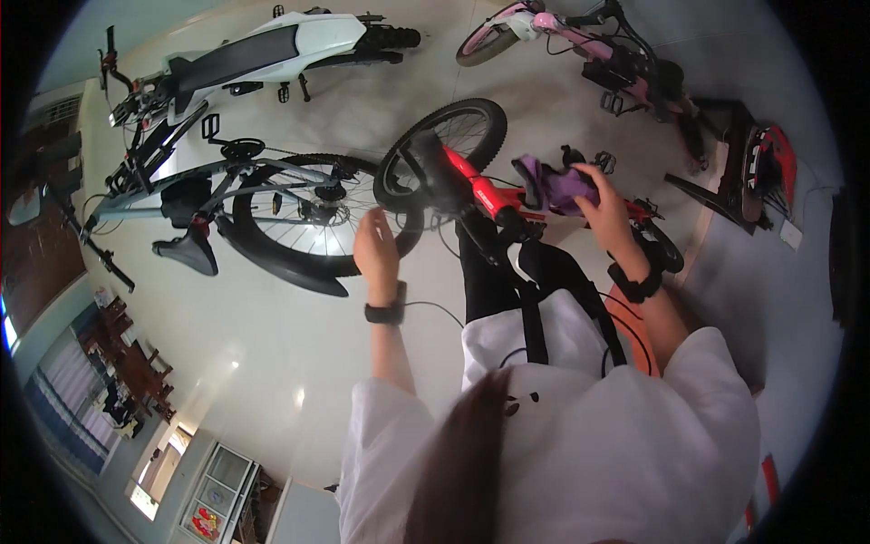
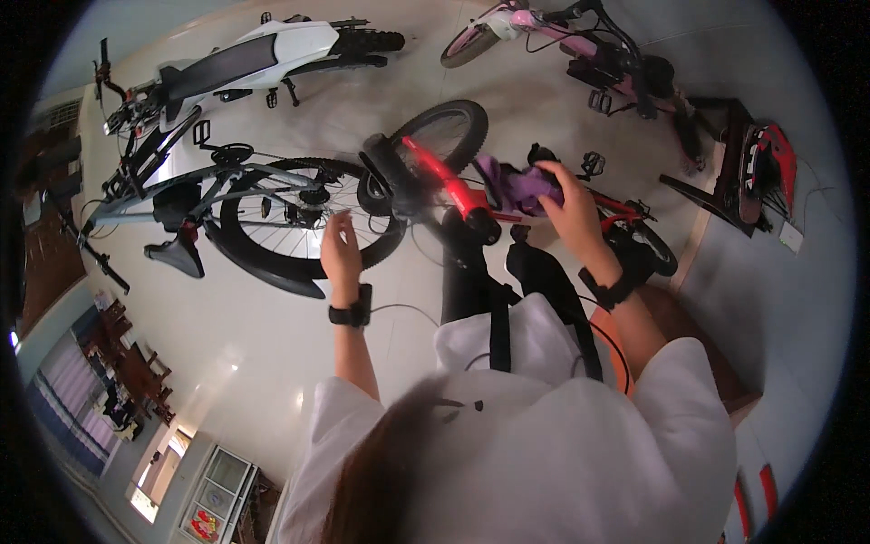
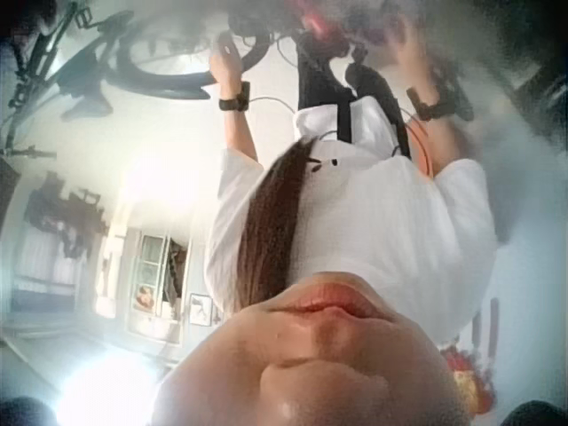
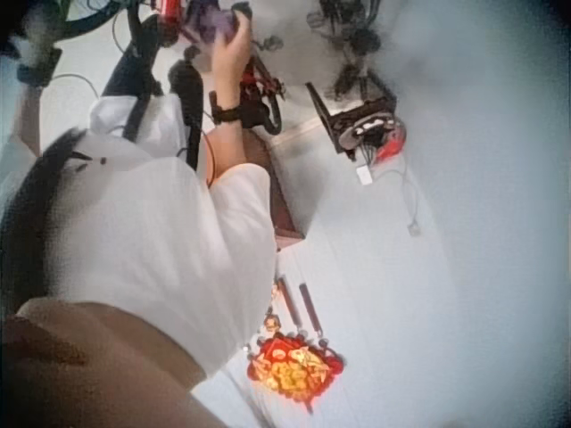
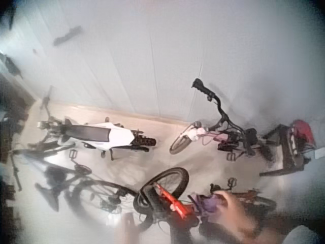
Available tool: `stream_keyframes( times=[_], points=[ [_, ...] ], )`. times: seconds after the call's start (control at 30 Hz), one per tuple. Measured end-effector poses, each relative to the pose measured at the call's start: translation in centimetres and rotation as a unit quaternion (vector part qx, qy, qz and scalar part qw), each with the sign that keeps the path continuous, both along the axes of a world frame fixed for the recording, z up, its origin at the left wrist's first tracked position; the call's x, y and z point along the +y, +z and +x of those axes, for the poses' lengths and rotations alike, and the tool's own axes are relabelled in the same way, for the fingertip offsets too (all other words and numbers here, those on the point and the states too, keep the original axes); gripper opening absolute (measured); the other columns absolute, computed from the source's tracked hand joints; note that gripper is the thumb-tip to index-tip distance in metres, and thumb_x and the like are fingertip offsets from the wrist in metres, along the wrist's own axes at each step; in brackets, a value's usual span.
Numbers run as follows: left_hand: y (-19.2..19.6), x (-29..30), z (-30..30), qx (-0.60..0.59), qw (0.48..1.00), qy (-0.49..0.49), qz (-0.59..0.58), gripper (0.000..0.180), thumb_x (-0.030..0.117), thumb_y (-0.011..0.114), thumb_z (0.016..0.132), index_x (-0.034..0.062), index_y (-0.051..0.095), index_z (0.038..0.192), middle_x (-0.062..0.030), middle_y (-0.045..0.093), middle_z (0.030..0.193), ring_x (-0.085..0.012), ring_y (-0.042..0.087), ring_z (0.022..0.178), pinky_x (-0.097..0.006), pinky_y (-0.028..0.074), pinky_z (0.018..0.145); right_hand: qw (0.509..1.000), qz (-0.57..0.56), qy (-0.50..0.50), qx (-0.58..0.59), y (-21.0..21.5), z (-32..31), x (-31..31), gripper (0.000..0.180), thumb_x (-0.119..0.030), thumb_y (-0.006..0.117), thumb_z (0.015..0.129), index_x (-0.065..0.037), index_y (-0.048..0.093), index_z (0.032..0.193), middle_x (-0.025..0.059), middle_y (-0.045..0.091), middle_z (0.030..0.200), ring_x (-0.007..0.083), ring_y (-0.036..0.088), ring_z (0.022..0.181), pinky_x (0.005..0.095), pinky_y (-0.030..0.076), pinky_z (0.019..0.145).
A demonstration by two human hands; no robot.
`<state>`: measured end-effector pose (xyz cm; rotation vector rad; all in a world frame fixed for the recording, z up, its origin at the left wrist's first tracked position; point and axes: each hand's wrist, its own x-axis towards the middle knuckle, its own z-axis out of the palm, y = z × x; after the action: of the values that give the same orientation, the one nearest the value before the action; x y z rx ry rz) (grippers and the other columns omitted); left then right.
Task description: The person wipes down various parts of several bicycles using a purple cloth, including the handlebars, frames, and wheels.
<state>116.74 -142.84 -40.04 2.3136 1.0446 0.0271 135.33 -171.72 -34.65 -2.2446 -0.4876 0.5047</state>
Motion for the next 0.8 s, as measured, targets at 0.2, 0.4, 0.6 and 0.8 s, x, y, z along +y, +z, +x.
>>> stream_keyframes(
  times=[0.2,0.4,0.6,0.8],
  points=[
    [-4.2,8.5,7.0,-0.005,0.983,-0.138,-0.119,0.031,0.014,0.061,0.077,0.0047,0.051,0.105,-0.0123,0.060,0.096,-0.0288,0.057,0.087,-0.036,0.045,0.070,0.994,-0.026,0.023,0.100,-4.1,6.0,8.3,0.041,-0.006,0.059,0.074,-0.004,0.044,0.112,0.0184,0.056,0.101,0.0327,0.056,0.093,0.0348,0.044,0.079],
    [-12.4,5.0,10.4,-0.091,0.859,-0.411,-0.290,0.075,0.020,0.070,0.067,0.0063,0.032,0.130,-0.0159,0.047,0.122,-0.0313,0.049,0.108,-0.038,0.042,0.087,0.971,0.002,0.201,0.126,-14.5,4.6,12.5,0.044,-0.013,0.059,0.076,-0.006,0.036,0.112,0.0202,0.057,0.094,0.0349,0.057,0.089,0.0375,0.043,0.078],
    [-16.5,-1.4,10.4,0.032,0.864,-0.473,-0.169,0.056,0.011,0.063,0.069,0.0059,0.041,0.120,-0.0146,0.054,0.110,-0.0300,0.057,0.093,-0.039,0.048,0.074,0.913,-0.245,0.238,0.222,-19.0,0.1,12.1,0.036,-0.013,0.058,0.076,-0.001,0.037,0.102,0.0238,0.057,0.091,0.0397,0.056,0.085,0.0439,0.045,0.069],
    [-19.9,1.3,12.7,0.191,0.848,-0.473,-0.145,0.021,0.008,0.050,0.076,0.0061,0.055,0.096,-0.0144,0.061,0.090,-0.0314,0.059,0.086,-0.041,0.048,0.071,0.912,-0.276,0.247,0.174,-20.9,1.4,17.5,0.036,-0.023,0.054,0.077,0.001,0.043,0.101,0.0201,0.061,0.079,0.0364,0.060,0.077,0.0436,0.048,0.064]
  ],
)
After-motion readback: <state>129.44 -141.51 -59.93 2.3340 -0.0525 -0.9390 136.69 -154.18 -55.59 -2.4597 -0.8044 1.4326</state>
